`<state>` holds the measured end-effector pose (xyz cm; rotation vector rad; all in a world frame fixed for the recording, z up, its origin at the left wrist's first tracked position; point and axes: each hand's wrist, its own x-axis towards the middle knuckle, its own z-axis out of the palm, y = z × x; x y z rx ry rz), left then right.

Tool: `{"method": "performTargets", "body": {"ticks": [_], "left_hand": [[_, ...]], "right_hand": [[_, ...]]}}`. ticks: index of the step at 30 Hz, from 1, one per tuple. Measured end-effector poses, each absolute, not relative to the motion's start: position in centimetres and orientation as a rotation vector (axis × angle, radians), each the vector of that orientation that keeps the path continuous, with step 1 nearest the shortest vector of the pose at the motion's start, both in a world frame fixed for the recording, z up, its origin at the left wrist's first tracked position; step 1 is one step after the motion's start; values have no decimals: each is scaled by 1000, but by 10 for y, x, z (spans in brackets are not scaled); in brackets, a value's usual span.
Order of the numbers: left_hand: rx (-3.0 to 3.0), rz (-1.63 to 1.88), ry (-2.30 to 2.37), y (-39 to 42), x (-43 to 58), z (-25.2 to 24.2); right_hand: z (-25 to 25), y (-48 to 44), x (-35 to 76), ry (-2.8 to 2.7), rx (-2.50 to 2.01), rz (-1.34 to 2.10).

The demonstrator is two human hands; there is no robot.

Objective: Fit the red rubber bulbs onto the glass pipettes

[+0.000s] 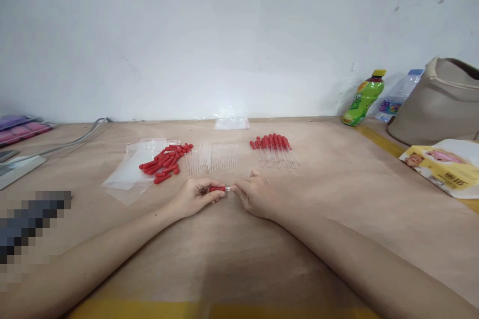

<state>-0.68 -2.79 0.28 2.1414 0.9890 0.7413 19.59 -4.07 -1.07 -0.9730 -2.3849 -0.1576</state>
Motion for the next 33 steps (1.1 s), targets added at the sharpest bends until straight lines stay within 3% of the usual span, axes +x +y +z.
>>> {"method": "performTargets", "body": {"ticks": [6,10,19,33], "left_hand": [[2148,863,1052,-25,-8,3],[2193,974,1182,-19,-11,1],[2602,728,1124,-17,-12,3],[2651,718,1056,-15,-12,1]], "right_hand": [[1,-46,199,-2437,-1048,-156],[7,-42,209,-2168,-1129,-68],[21,1,254,-1580,-1668,80],[24,35,226,-1658,-2164,-19]]}}
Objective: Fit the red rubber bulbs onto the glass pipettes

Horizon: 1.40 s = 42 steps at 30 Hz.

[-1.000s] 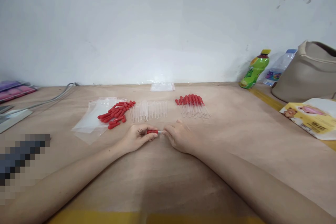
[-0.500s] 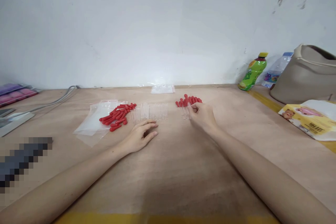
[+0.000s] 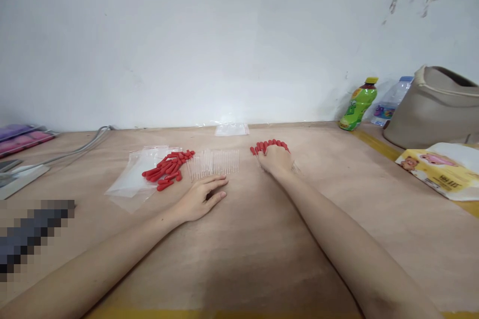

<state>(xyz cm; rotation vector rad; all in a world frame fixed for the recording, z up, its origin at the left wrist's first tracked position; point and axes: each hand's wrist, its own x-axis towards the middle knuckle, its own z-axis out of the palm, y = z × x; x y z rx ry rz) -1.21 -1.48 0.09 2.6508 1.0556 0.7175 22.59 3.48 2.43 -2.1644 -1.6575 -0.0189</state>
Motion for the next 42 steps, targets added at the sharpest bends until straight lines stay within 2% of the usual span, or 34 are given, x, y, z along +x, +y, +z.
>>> {"method": "performTargets", "body": {"ticks": [13,20,27,33,38,42], "left_hand": [[2633,719,1050,-16,-12,2],[2638,700,1058,-16,-11,3],[2627,745,1022,-16,-11,1],[2625,752,1018,-16,-11,1],[2615,772,1012,-17,-12,2],[2610,770,1019,-18,-11,2]], "right_hand": [[20,26,208,-1757,-2029,-92],[23,37,168,-1866,-2080,185],[18,52,161,-1842,-2141,222],[19,37,157,-1827,-2069,47],[6,9,177,-2042,-1547,-422],[-8,-10,199,-2180,-1260,-415]]}}
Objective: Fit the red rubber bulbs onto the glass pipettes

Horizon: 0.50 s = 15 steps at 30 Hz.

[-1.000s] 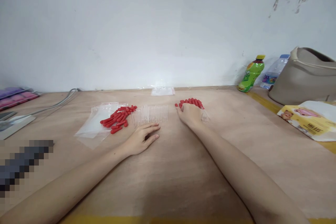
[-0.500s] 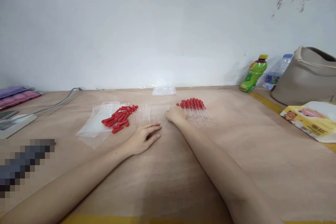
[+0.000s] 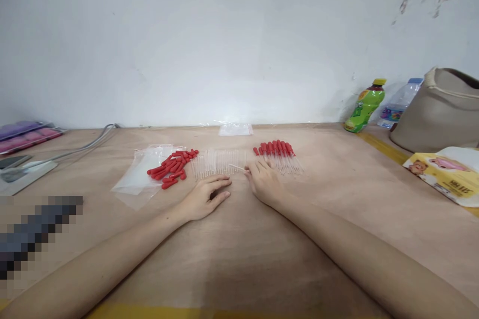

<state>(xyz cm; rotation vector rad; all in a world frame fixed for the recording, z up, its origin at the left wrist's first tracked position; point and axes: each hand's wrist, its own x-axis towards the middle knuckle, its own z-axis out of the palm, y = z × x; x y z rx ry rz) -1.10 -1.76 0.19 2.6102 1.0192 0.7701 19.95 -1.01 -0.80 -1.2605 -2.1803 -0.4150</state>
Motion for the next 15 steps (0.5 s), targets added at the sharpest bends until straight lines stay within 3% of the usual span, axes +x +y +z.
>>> {"method": "performTargets", "body": {"ticks": [8,15], "left_hand": [[2775,745,1128,-18,-21,8],[2888,442,1855,-7,-56,33]], "right_hand": [[-14,-21,214,-2186,-1101,-196],[-10,-22,214,-2201,-1109,-157]]}}
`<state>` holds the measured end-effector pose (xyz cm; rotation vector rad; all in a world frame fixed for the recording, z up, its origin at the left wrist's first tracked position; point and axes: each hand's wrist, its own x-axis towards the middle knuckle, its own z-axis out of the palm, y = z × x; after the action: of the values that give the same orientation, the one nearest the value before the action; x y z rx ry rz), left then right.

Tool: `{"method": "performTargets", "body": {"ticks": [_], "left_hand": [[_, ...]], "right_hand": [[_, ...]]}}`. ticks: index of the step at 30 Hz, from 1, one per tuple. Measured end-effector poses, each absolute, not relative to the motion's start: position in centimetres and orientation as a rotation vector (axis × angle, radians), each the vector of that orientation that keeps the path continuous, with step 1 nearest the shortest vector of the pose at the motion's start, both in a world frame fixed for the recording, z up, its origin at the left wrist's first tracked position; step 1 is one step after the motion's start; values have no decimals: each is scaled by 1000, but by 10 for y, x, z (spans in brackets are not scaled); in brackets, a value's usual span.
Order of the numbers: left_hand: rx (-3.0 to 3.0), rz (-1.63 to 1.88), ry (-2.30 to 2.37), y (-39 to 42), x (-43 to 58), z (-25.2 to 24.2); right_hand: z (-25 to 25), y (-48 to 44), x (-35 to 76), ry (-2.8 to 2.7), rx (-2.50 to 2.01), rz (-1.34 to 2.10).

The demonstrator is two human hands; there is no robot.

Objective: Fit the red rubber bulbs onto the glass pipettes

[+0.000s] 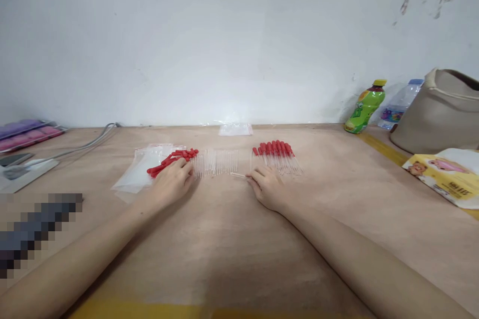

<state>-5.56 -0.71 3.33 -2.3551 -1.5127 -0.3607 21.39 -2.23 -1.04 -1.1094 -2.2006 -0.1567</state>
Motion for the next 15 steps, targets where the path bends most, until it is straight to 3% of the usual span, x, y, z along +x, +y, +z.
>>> {"method": "performTargets", "body": {"ticks": [5,15], "left_hand": [[-2158,-108,-1660,-7,-57,32],[-2111,32,-1660,-4,-59,29]], "right_hand": [[-13,-20,215,-2198,-1103,-132],[-12,-21,214,-2198,-1100,-133]]}}
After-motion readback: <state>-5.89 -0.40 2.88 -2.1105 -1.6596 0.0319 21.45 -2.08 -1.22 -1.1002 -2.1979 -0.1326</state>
